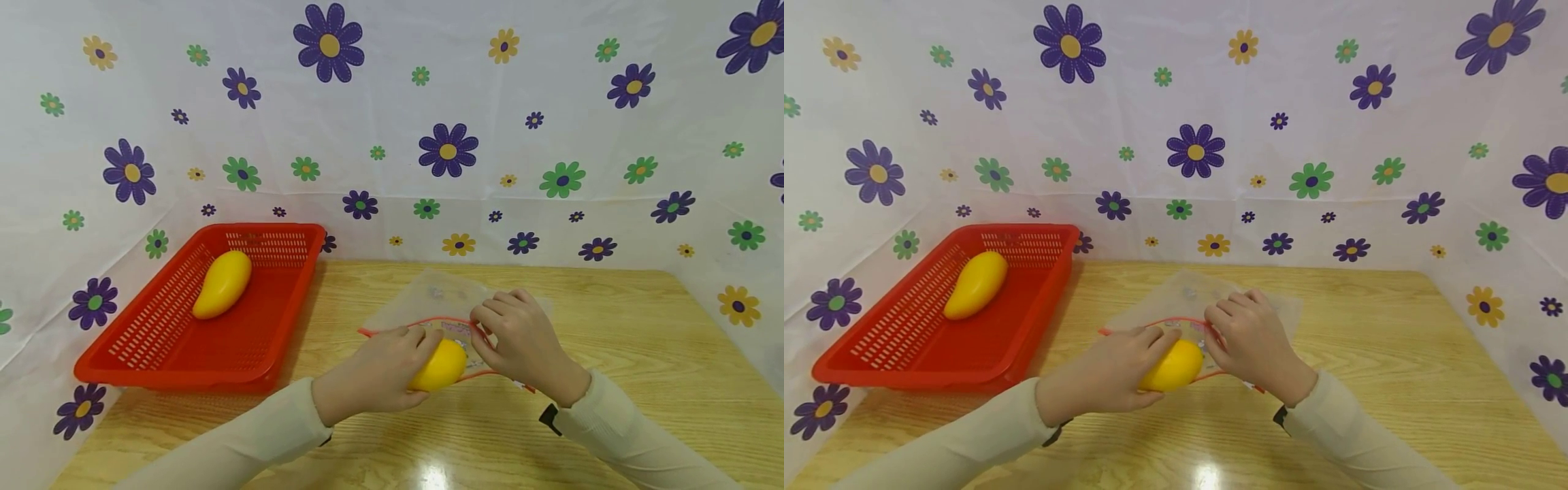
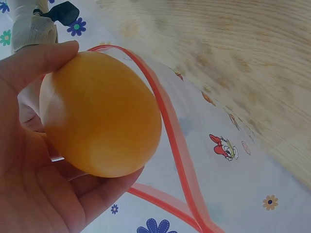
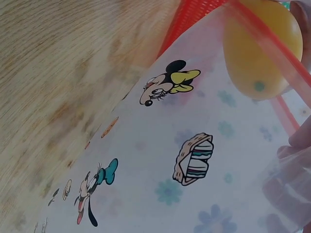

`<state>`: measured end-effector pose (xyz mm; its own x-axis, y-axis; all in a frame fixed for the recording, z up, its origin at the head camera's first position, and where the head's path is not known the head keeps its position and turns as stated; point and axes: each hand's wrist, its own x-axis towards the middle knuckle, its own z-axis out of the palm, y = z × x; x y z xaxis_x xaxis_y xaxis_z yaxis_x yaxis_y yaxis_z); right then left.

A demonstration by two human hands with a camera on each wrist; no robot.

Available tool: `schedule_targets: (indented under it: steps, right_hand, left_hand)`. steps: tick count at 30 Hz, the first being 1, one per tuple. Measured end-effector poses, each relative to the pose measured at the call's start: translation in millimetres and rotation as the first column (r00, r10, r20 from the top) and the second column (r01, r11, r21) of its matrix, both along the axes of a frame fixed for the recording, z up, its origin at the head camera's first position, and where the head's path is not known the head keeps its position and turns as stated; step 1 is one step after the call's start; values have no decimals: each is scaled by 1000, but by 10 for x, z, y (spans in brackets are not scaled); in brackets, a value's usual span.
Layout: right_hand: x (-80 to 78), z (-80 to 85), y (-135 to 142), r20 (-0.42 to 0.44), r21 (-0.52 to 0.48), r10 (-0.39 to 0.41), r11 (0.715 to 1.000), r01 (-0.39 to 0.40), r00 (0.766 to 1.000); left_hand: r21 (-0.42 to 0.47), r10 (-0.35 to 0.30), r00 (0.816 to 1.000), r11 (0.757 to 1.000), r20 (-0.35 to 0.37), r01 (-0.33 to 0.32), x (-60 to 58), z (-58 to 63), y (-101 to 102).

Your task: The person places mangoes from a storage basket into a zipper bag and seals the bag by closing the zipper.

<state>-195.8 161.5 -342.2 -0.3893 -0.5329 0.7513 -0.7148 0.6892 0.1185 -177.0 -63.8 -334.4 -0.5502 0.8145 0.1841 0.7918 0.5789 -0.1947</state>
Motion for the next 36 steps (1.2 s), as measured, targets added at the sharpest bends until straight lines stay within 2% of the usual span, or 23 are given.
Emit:
schedule_targets:
  steps: [7,16,27,36]
  right_hand:
    - [0,3,-3,-4,6,7,1000,-7,1000]
    - [6,-4,-6,3,13,12,1000,-12,1000]
    - [26,19,-15,1,1,19,1000,-19,1000]
    - [34,25,-30,5,7,5,1000,-5,1000]
  left_hand:
    - [-25,13,1000,1000,14,-13,-7,-8,21]
    - [-7,28,999,1000,-46,-29,-25,-11,44]
    - [-18,62,995,998,-76,-63,-38,-22,84]
    - [-29,65,996,997,-61,-67,-70,-20,113]
